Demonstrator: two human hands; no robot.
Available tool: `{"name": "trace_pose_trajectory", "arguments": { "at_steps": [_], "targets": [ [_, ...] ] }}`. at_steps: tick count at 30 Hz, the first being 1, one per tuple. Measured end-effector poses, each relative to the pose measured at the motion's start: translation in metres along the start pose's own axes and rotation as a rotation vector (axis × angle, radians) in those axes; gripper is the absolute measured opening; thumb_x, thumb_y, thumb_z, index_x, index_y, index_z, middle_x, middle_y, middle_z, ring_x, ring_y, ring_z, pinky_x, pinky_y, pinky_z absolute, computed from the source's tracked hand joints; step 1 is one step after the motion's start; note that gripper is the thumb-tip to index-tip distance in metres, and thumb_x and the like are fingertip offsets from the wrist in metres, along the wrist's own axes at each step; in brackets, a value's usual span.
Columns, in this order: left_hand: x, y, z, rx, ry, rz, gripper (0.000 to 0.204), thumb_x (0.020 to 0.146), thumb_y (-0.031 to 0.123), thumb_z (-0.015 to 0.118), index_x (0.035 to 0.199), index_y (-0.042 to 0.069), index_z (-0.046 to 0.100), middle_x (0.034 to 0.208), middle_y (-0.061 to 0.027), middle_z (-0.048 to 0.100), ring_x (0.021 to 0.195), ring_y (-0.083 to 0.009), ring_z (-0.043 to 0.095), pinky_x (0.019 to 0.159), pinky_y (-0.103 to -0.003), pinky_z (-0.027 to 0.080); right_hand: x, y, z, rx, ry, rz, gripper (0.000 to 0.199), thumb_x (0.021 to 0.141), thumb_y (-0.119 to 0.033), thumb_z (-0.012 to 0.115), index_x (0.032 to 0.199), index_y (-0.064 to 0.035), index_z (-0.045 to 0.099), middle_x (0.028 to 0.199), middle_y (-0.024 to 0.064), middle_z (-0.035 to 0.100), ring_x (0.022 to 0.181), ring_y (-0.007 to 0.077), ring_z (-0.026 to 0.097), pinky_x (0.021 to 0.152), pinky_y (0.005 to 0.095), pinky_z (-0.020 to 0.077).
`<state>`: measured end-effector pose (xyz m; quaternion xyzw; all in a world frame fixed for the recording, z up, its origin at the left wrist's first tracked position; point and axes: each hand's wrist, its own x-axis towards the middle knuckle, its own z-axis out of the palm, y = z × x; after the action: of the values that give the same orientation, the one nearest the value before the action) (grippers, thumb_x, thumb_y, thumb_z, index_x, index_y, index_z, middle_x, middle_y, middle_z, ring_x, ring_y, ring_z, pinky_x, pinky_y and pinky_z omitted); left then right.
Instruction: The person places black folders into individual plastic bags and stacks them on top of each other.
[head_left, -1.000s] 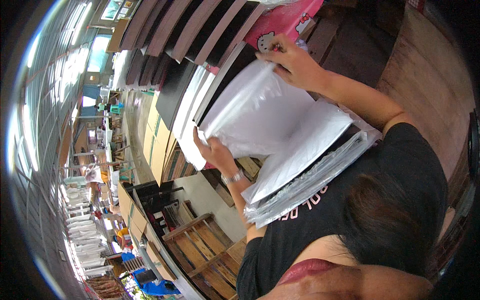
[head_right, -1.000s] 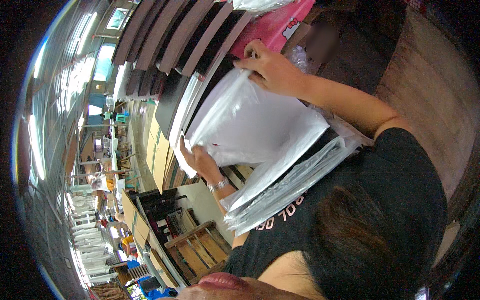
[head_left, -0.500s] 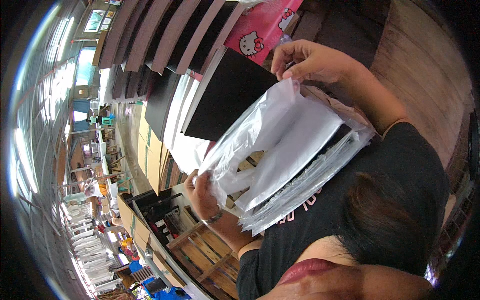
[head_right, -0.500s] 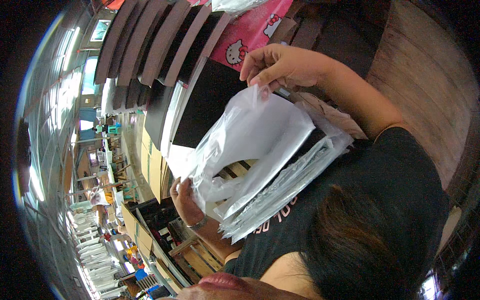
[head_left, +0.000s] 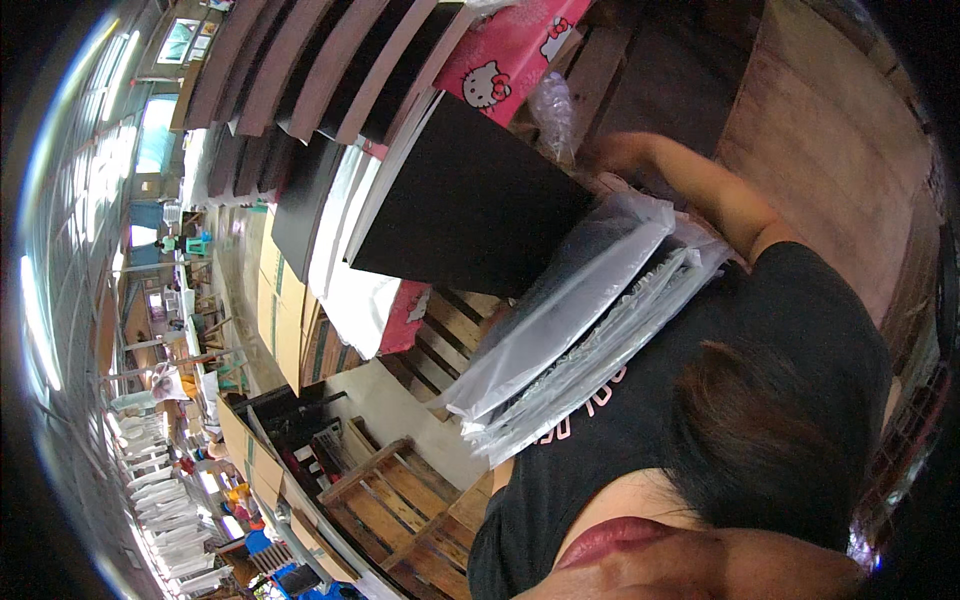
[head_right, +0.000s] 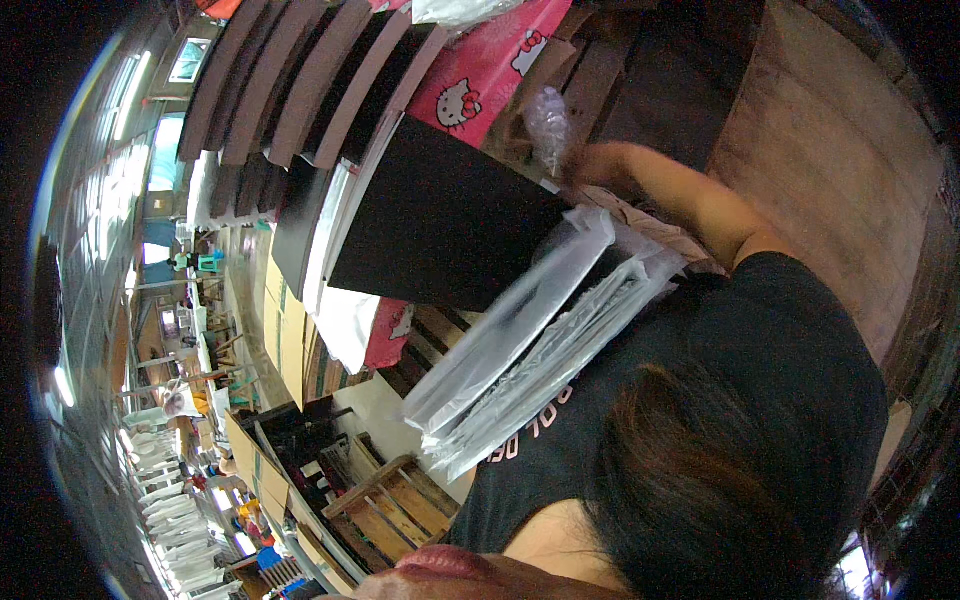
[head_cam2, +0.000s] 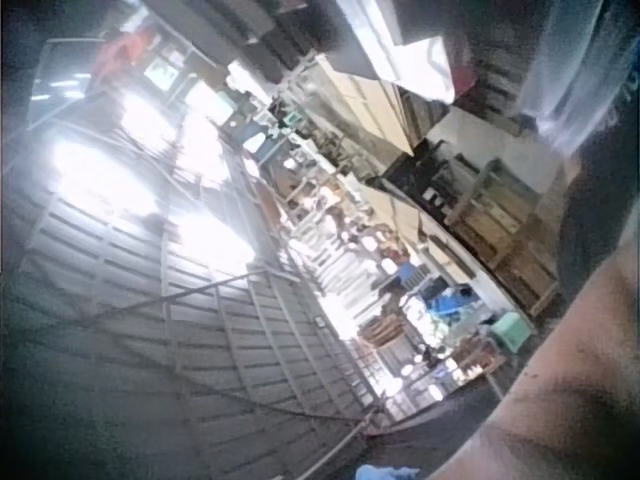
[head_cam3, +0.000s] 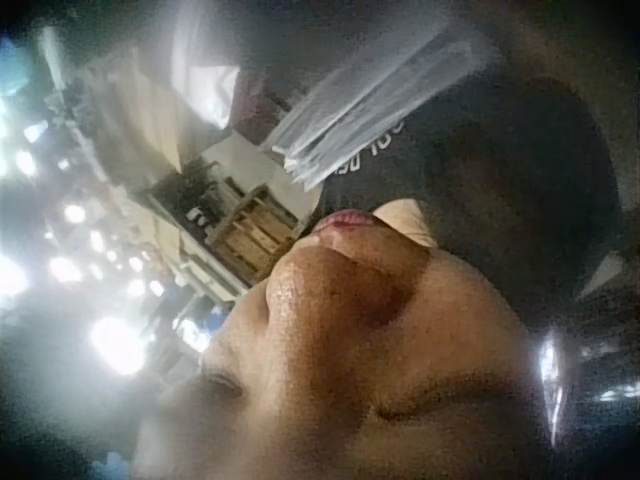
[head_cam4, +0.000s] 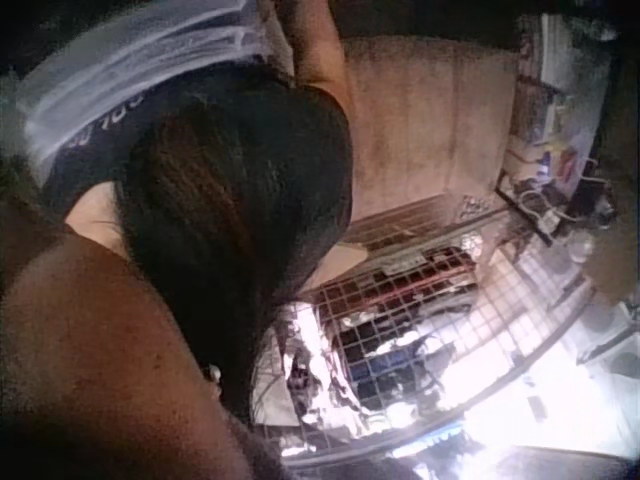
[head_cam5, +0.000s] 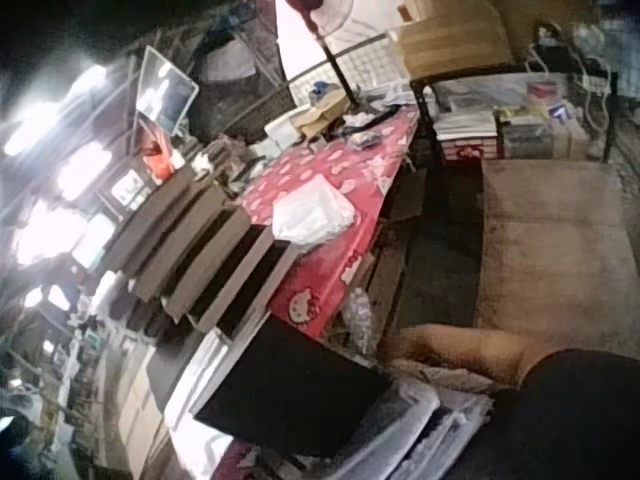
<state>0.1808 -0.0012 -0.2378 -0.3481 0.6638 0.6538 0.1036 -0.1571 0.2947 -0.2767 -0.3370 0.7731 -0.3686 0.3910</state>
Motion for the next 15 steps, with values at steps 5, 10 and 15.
{"name": "trace_pose_trajectory", "arguments": {
  "at_steps": [5, 10, 15],
  "targets": [
    [-0.008, 0.028, -0.070, 0.035, 0.339, 0.233, 0.031, 0.078, 0.009, 0.066, 0.106, -0.001, 0.057, 0.094, -0.0067, 0.059, 0.075, -0.0102, 0.054, 0.062, -0.020, 0.043, -0.065, -0.114, -0.016, 0.586, -0.675, -0.527, 0.043, 0.091, -0.036, 0.050, 0.117, -0.0008, 0.055, 0.112, 0.0102, 0.059, 0.107, 0.0183, 0.050, 0.095, 0.0328, 0.0354],
    [-0.075, 0.138, -0.019, -0.078, 0.265, 0.764, 0.031, 0.074, 0.002, 0.068, 0.103, 0.000, 0.059, 0.101, -0.0075, 0.057, 0.083, -0.0115, 0.054, 0.068, -0.021, 0.043, 0.004, -0.030, 0.065, -0.032, -0.789, -0.469, 0.055, 0.091, -0.042, 0.047, 0.131, -0.0041, 0.044, 0.133, 0.0129, 0.045, 0.123, 0.0282, 0.041, 0.103, 0.0365, 0.0294],
    [-0.054, 0.171, 0.046, -0.118, -0.062, 0.901, 0.037, 0.072, 0.001, 0.063, 0.108, -0.002, 0.056, 0.104, -0.0116, 0.056, 0.091, -0.0188, 0.053, 0.084, -0.029, 0.043, 0.000, -0.152, 0.044, 0.040, -0.202, -0.667, 0.061, 0.085, -0.041, 0.058, 0.133, -0.0077, 0.041, 0.125, 0.0198, 0.051, 0.115, 0.0303, 0.049, 0.096, 0.0403, 0.0377]
  ]
}}
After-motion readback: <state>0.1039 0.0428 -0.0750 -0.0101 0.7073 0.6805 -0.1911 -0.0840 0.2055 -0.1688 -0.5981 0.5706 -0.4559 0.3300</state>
